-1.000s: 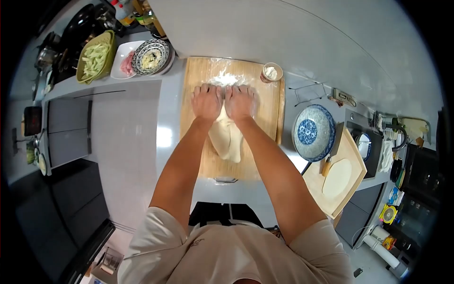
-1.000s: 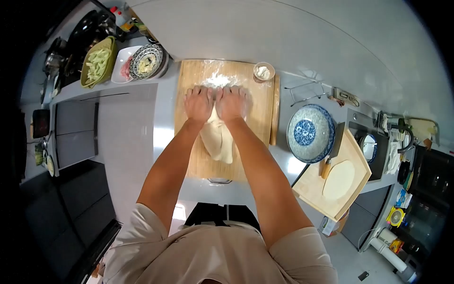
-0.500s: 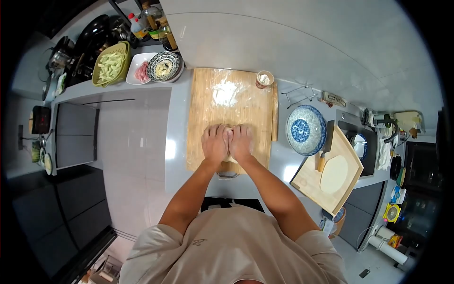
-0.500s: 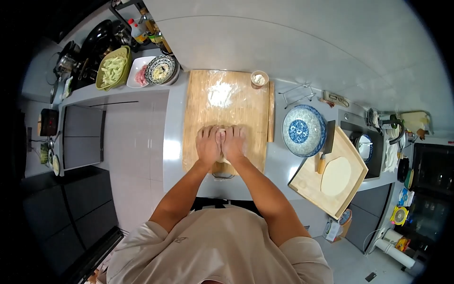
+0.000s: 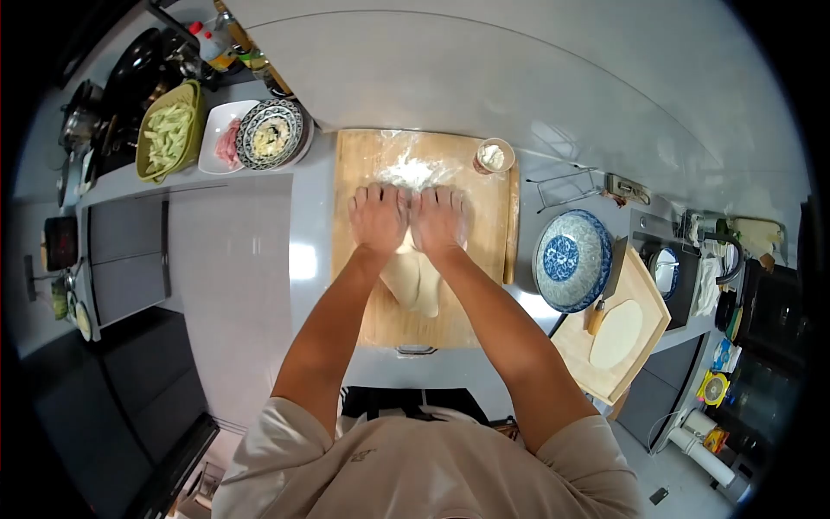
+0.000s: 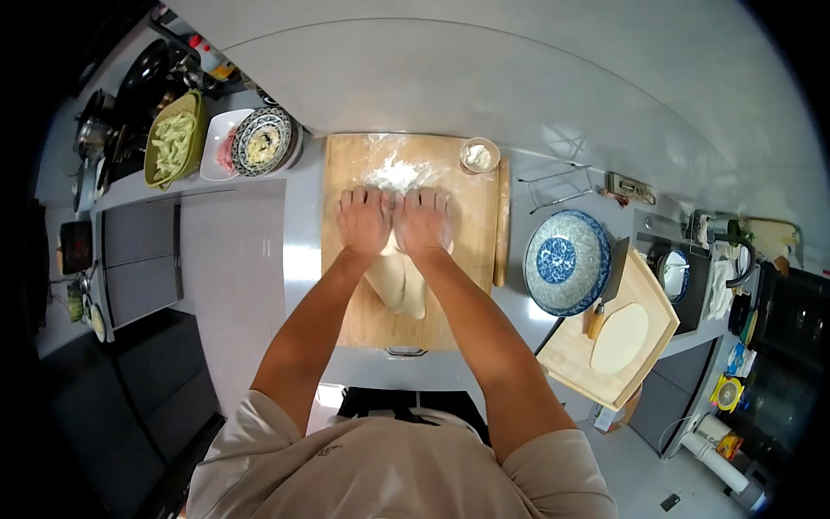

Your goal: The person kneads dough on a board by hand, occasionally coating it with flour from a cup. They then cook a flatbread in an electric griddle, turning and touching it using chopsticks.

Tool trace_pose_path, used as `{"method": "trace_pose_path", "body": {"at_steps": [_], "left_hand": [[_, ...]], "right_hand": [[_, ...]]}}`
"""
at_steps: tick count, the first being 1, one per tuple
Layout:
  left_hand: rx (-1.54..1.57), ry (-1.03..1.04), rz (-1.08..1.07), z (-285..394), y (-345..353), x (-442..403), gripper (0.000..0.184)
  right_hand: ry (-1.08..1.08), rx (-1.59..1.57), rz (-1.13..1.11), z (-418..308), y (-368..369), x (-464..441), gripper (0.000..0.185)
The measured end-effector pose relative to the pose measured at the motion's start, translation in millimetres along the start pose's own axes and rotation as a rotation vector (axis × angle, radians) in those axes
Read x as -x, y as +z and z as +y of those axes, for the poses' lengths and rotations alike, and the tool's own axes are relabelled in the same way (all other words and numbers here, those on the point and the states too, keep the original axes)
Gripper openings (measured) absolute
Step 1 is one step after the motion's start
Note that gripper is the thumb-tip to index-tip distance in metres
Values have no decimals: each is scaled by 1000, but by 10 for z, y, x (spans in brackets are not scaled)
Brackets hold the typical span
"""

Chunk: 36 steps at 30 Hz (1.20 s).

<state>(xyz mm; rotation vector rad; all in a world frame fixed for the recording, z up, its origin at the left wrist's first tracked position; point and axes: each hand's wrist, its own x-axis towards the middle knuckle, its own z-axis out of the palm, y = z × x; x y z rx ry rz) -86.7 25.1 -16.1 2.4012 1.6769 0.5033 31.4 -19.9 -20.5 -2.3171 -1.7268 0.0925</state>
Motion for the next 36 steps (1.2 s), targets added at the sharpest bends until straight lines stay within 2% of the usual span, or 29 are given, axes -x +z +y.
{"method": "trace_pose_path", "body": {"at_steps": [2,5,6,9,10,11,13,14,16,19,21,27,33,36], "left_hand": [[-6,27,55,-41,75,-129,28],[-15,37,-17,-46,49,-112,31],[13,26,-83,-11,-77,-92,36],[231,-253,-630,41,-493,-8,40],[358,-261,-633,-29,-549,61,42],[334,-294,-606,-31,-560,143,43],[287,-370,-559,120,-788,442,45],[245,-264,-428,165,-779,661,41],[159,-54,-174,208,-575,1137,35],[193,19,128,209,-446,1488,31],[199,36,67,139,-422,1435,32],[145,19,-9,74,-343,851,30],[56,33,-78,-35,-183,209,31],[65,85,21,-108,-83,-55,32]], "right_hand": [[54,-41,10,-23,-63,-177,40],[58,-78,-52,-25,-140,-138,47],[40,-87,-66,-52,-183,-94,49],[59,-288,-225,-57,-432,169,50],[72,-377,-255,-64,-575,319,48],[81,-465,-285,-85,-706,456,47],[50,-481,-160,-81,-687,745,40],[34,-490,-101,-74,-614,883,37],[-9,-306,-45,-74,-414,1141,32],[-61,-135,75,-115,-307,1365,26],[-60,-136,95,-131,-253,1338,25],[-18,-8,-88,-133,-161,750,28],[-7,-18,-12,-126,-56,219,32],[68,-30,-54,-152,-30,-25,38]]}}
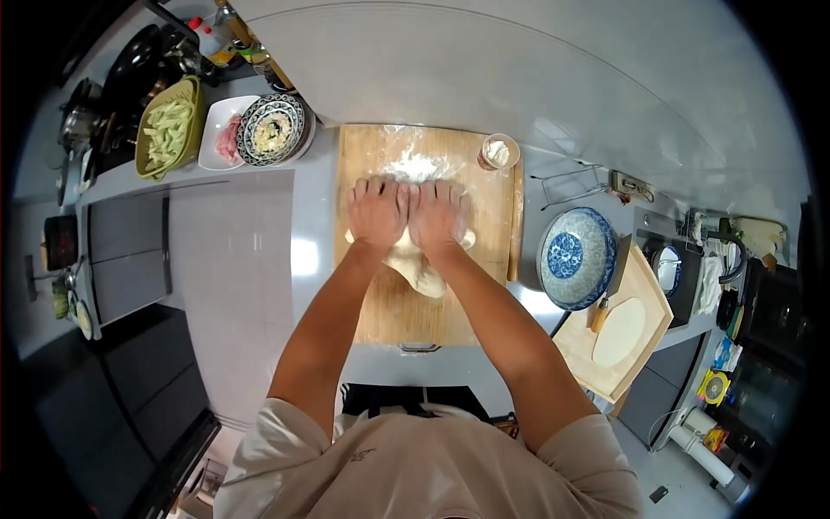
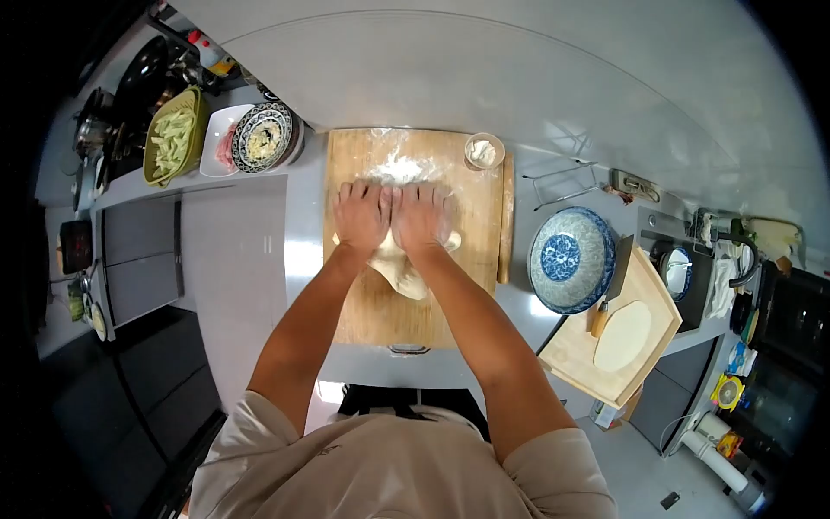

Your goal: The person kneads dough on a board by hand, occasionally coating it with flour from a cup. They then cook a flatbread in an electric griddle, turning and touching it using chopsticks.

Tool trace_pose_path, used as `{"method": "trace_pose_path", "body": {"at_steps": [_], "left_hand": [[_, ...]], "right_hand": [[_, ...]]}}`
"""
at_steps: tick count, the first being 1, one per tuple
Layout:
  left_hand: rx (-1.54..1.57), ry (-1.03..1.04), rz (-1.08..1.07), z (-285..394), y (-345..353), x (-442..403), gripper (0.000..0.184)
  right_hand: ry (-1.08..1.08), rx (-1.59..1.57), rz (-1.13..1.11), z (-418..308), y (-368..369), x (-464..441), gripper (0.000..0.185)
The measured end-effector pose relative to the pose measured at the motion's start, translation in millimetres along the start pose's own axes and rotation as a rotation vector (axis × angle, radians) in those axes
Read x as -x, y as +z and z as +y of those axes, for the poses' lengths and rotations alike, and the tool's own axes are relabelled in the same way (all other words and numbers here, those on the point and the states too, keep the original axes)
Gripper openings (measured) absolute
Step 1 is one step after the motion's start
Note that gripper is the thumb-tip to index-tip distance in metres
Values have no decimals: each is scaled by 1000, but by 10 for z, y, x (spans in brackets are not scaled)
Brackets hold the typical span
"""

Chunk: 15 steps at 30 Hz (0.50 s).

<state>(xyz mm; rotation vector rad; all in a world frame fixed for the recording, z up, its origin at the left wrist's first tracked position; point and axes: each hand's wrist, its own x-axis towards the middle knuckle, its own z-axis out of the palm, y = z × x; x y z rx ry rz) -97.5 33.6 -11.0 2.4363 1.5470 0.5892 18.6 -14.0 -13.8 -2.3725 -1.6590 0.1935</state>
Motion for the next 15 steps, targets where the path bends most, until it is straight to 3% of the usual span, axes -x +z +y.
{"method": "trace_pose_path", "body": {"at_steps": [4,5,7,8,11,14,15], "left_hand": [[6,81,-24,-98,35,-195,40],[18,39,-82,-54,-13,-176,41],[44,-53,-221,58,-130,-16,44],[129,-199,-420,69,-211,65,47],[415,-347,-533,-159,-195,387,47],[109,-224,-394,353,-636,778,41],[103,-158,-234,361,-590,965,38]], "right_hand": [[3,-55,118,17,59,-128,43],[-30,-45,204,33,85,-133,41],[-83,-196,137,94,-17,49,38],[-115,-271,100,131,-74,156,37],[-92,-541,19,144,-495,647,31],[-67,-404,93,196,-317,1035,27],[-96,-344,131,202,-251,1143,25]]}}
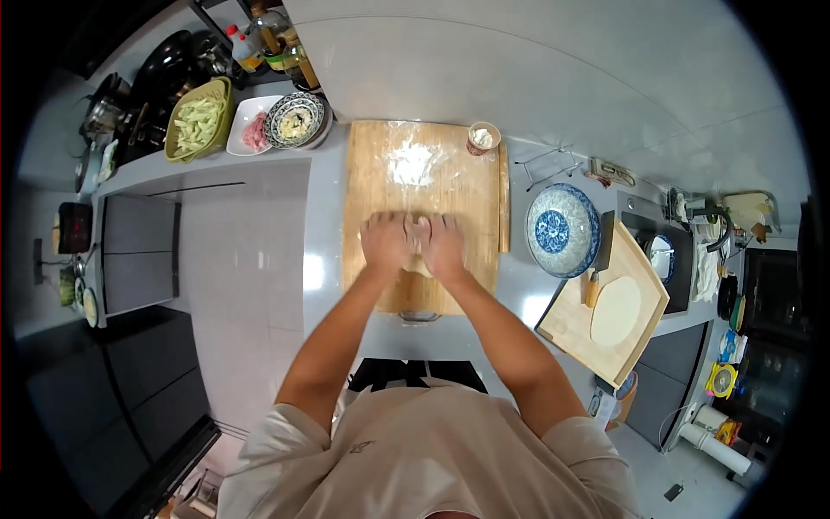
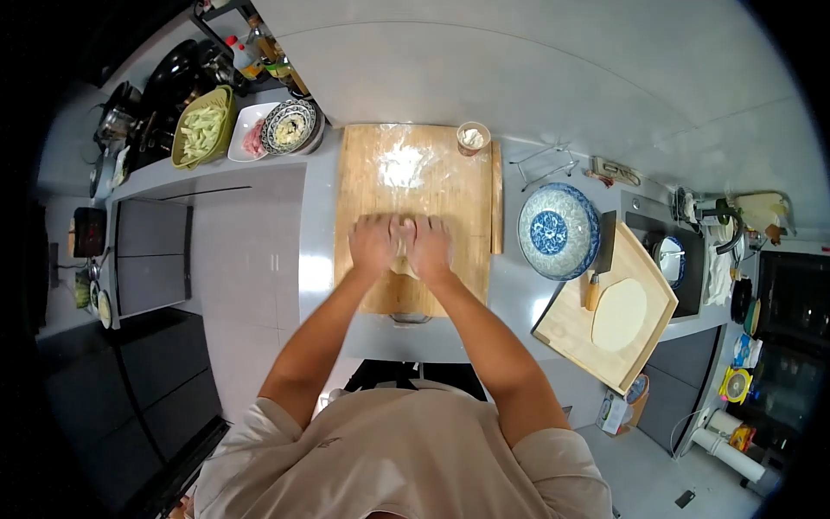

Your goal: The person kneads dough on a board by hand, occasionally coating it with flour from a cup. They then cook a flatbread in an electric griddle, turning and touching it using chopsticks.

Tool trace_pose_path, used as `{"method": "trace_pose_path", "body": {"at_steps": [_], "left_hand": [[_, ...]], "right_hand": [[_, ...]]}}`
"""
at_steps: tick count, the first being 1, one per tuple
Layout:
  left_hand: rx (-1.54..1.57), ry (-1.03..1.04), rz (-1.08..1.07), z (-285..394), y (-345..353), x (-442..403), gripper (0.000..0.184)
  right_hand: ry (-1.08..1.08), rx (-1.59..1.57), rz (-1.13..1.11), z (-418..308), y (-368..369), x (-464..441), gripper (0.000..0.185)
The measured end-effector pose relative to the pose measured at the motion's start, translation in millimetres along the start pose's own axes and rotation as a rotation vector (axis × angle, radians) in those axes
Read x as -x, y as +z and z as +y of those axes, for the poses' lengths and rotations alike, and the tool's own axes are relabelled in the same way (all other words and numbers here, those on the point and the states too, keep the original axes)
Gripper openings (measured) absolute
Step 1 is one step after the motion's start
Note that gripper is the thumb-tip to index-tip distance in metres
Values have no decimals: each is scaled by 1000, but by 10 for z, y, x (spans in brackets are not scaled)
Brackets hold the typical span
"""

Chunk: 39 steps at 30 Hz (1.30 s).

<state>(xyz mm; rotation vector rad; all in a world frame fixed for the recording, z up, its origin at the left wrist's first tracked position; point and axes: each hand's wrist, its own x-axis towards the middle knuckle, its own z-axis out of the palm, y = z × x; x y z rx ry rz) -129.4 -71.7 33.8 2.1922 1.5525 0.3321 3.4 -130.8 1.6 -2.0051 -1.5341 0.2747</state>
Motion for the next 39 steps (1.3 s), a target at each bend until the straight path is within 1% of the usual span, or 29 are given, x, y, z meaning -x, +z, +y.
{"method": "trace_pose_path", "body": {"at_steps": [2,3,6,12,15,18,19,22,23,26,27,30,31,32,34,35,36,38,39], "left_hand": [[-3,149,302,-116,314,255,33],[31,137,224,-124,290,302,27],[49,170,228,-173,268,213,27],[-65,166,203,-191,282,-309,24],[-128,145,187,-170,276,-632,24],[-181,123,176,-196,307,-934,29],[-191,127,199,-199,317,-1038,32],[-176,190,250,-245,327,-1325,30],[-163,205,277,-250,336,-1417,33],[-73,249,192,-341,379,-1458,35],[-36,206,122,-358,345,-1418,40],[175,50,-436,-341,46,-1246,45],[98,236,-179,-419,32,-1039,56],[76,196,-237,-472,30,-921,60],[37,109,-356,-340,-294,-694,70],[94,15,-441,-301,-422,-610,83],[109,-67,-428,-346,-399,-502,84],[140,-231,-398,-572,-94,-260,85],[333,-334,-386,-749,187,-99,79]], "right_hand": [[-68,124,56,48,83,191,21],[-84,167,48,33,83,218,19],[-91,150,-15,100,108,119,20],[7,319,-173,218,242,-389,30],[4,405,-160,215,264,-642,31],[7,455,-138,213,275,-882,31],[38,462,-163,217,281,-960,31],[55,376,-123,287,346,-1196,32],[67,359,-78,305,396,-1268,32],[119,291,-136,299,321,-1387,33],[46,205,-69,454,421,-1367,32],[221,-741,-275,723,300,-1253,29],[105,-500,-127,605,59,-1159,27],[85,-419,-1,488,-99,-1022,28],[51,-254,246,439,-250,-723,30],[211,-313,243,464,-237,-532,32],[373,-371,238,525,-178,-328,35],[593,-343,116,365,-260,38,38],[702,-328,53,290,-273,148,40]]}}
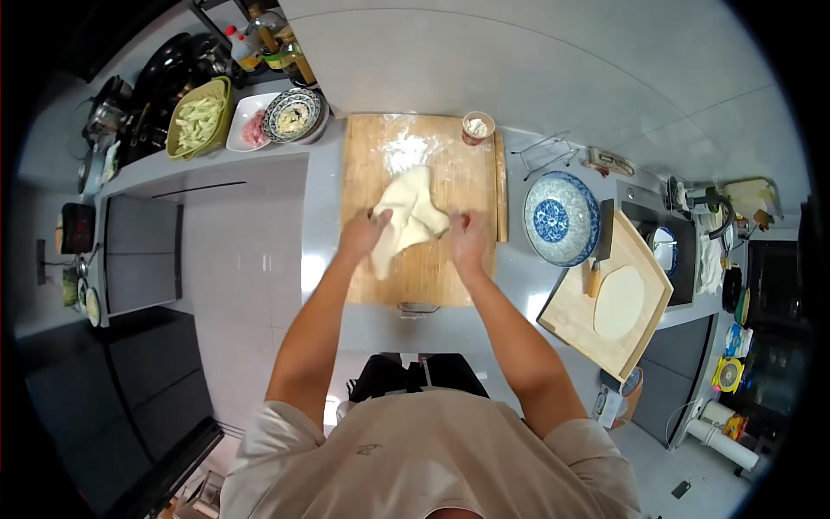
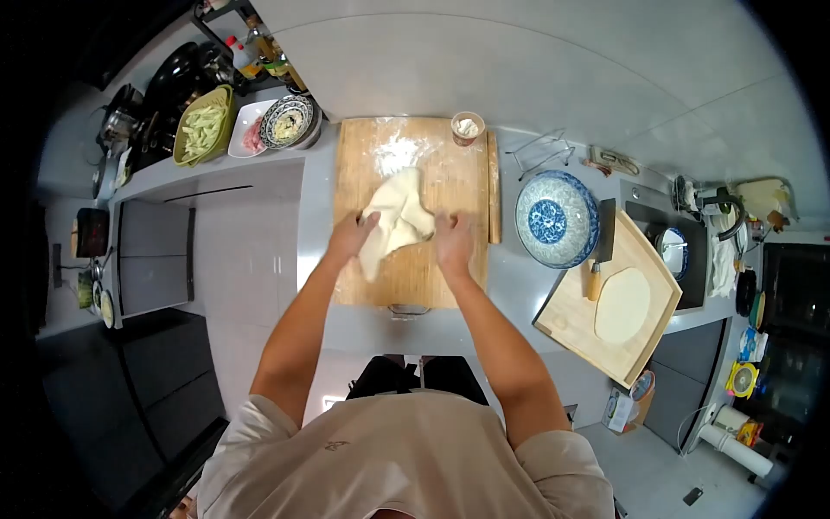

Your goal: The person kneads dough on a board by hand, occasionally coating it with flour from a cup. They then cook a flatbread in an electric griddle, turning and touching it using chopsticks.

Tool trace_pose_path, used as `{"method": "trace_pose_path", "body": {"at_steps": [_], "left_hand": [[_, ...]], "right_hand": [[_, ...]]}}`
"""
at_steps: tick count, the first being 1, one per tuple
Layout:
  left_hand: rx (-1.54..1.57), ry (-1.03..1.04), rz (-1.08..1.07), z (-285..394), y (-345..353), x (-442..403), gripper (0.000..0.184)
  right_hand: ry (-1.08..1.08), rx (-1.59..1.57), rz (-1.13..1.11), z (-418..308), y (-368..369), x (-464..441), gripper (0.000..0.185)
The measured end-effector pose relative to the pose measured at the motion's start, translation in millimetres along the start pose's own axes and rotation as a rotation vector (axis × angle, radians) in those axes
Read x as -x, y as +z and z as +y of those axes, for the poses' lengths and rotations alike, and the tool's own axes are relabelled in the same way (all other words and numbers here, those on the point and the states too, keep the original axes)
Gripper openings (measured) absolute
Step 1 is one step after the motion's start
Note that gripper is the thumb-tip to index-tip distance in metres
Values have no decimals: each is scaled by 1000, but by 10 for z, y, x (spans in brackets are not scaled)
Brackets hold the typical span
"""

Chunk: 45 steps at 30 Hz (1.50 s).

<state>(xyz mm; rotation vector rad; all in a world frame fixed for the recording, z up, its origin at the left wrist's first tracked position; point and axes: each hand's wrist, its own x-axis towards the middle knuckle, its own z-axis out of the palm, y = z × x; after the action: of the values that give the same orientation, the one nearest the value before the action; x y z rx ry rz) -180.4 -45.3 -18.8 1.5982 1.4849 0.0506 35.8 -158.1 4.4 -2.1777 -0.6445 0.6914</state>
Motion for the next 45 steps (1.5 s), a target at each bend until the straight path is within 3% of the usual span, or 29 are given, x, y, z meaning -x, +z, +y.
{"method": "trace_pose_path", "body": {"at_steps": [1,3,4,5,7,8,11,12,13,15,16,19,20,22,25,28,31,35,38,41,42,45], "left_hand": [[207,-62,-9,-233,173,50,74],[632,-281,17,118,302,640,64],[829,-291,30,194,483,803,62],[1027,-299,42,254,641,942,60],[935,-370,-83,343,846,1171,52],[890,-400,-141,355,853,1210,48],[275,-114,230,136,727,1173,34],[390,68,457,239,572,1227,27],[341,141,552,293,393,1191,24],[98,502,923,404,213,940,28],[50,505,822,398,201,836,30],[-82,536,577,308,274,629,33],[-118,560,534,235,335,627,33],[-175,598,548,156,438,672,29],[-183,656,589,171,420,758,28],[-173,671,570,168,358,751,28],[-163,675,538,149,382,773,30],[-166,651,550,129,420,774,32],[-171,655,535,138,409,798,33],[-164,676,546,143,401,858,33],[-145,663,544,129,414,898,33],[-83,640,559,129,420,940,32]], "right_hand": [[-30,13,-87,0,18,63,41],[-84,40,-265,38,112,167,44],[-36,44,-353,-217,83,205,41],[-155,72,-310,-219,173,158,38],[-398,126,-218,-198,365,20,35],[-516,67,-394,-239,374,-107,38],[-814,132,-551,-339,124,-16,40],[-920,113,-538,-331,63,34,35],[-944,94,-580,-323,8,87,32],[-993,55,-659,-328,-69,130,25],[-880,20,-744,-326,-81,92,20],[-374,-26,-699,-348,21,-253,21],[-549,185,-553,-368,83,-486,30],[-881,274,-313,-269,290,-1028,39],[-988,419,-68,-334,658,-1578,44],[-1180,745,12,-416,795,-1616,44],[-848,498,-679,-550,513,-1215,45],[-765,442,-379,-531,432,-990,48],[-1072,733,-378,-402,701,-1026,52],[-1256,948,-600,-551,523,-616,57],[-1305,950,-465,-452,475,-625,51],[-648,949,-442,-369,130,-642,40]]}}
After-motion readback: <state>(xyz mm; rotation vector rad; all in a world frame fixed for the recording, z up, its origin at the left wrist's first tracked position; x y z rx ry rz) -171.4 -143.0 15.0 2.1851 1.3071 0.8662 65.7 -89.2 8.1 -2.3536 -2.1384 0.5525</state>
